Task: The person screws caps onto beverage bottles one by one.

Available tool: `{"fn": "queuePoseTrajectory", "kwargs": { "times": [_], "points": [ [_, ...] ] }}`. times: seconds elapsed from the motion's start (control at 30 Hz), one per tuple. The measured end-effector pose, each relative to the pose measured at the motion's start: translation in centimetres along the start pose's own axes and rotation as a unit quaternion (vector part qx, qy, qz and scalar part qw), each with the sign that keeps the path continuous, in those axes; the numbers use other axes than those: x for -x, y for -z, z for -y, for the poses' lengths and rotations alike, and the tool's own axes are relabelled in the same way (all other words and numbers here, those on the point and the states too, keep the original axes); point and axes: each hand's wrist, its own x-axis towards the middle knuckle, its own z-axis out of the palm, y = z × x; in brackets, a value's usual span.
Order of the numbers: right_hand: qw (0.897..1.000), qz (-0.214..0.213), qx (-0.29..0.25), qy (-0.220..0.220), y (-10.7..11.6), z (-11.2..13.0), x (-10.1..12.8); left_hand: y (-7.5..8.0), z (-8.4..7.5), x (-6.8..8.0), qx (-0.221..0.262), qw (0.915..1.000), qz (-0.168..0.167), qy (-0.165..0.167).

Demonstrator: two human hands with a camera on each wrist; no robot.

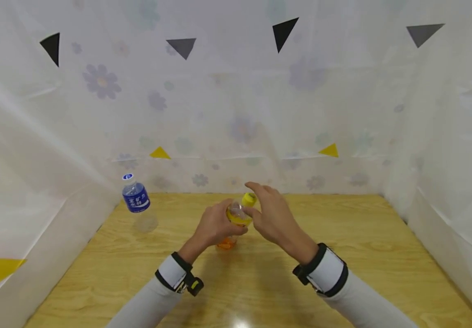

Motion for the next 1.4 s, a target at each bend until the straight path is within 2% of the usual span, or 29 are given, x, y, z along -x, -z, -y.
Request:
{"fn": "queuePoseTrajectory", "kwargs": {
  "times": [0.17, 0.53, 1.0, 1.4],
  "points": [
    [1.0, 0.003, 0.003, 0.027, 0.0, 0.0, 0.1, 0.0, -0.1, 0.0, 0.0, 1.0, 0.001, -0.002],
    [0.999, -0.022, 0.007, 0.036, -0.5, 0.1, 0.0, -0.1, 0.0, 0.1, -0.003, 0.9998, -0.003, -0.018],
    [0.999, -0.041, 0.007, 0.032, -0.8, -0.1, 0.1, -0.2, 0.2, 0.1, -0.005, 0.9999, -0.003, -0.016],
    [0.999, -0.054, 0.008, 0.008, -1.0, -0.2, -0.2, -0.1, 0.3, 0.1, -0.004, 1.0, -0.001, -0.009]
  ]
}}
